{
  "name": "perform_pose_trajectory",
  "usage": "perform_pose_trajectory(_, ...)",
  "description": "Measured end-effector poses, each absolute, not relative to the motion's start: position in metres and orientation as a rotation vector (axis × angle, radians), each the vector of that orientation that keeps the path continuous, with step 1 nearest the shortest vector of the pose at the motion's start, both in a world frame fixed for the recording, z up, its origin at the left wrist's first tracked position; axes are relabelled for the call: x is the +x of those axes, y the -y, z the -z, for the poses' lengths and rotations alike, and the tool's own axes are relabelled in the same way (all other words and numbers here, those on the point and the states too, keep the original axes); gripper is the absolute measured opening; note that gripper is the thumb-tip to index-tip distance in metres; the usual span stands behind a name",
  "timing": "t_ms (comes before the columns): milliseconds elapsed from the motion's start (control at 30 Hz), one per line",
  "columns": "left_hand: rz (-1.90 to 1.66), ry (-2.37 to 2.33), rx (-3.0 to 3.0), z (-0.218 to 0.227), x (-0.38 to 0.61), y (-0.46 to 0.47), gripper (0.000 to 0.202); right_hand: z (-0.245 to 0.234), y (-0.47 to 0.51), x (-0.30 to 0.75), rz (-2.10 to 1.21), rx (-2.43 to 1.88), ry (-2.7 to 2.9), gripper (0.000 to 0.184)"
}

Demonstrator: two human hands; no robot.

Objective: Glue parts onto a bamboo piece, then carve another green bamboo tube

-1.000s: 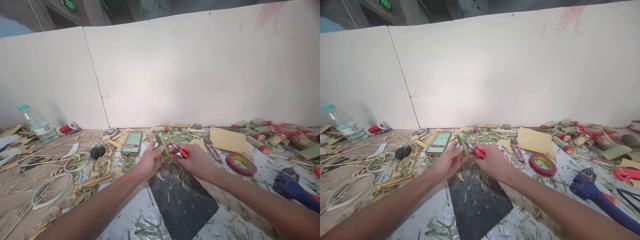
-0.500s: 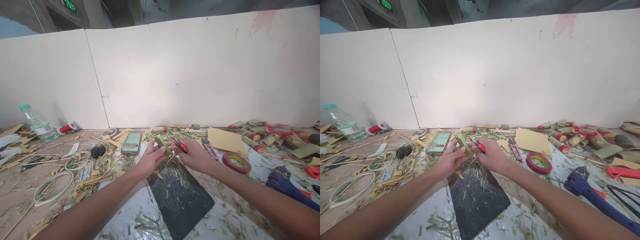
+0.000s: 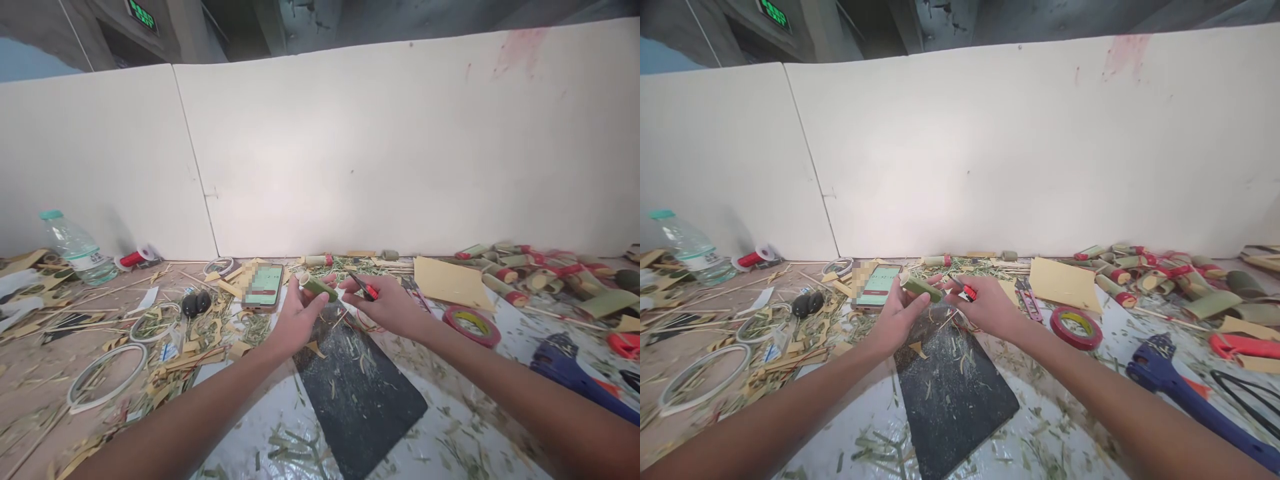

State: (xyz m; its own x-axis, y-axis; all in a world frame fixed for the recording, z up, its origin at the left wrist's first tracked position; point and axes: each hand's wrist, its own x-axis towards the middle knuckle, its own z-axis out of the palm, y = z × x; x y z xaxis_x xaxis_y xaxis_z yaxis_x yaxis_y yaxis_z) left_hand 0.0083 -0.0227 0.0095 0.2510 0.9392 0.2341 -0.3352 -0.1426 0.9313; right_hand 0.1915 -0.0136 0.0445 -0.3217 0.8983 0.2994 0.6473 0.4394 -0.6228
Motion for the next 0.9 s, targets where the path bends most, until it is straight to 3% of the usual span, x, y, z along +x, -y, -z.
perform_pose_trajectory(467, -1.182, -0.720, 1.307, -0.011, 0.009, 0.027, 0.036, -0.033, 0.013, 0.184, -0.352, -1.228, 2.183, 0.028)
perform_pose_trajectory(567, -1.187, -0.703, 1.273, -0.009, 0.009, 0.027, 0.036, -0.037, 0.011, 0.187, -0.518, -1.246, 2.002, 0.026)
perform_pose_trajectory(700, -1.249, -0.678, 1.226, -0.008, 0.010, 0.025, 0.037, -0.037, 0.005, 0.192, -0.741, -1.339, 1.736, 0.039)
perform_pose_trajectory(900, -1.250, -0.609, 1.249, -0.008, 0.013, 0.024, 0.029, -0.033, 0.010, 0.190, -1.415, -1.185, 1.667, 0.036)
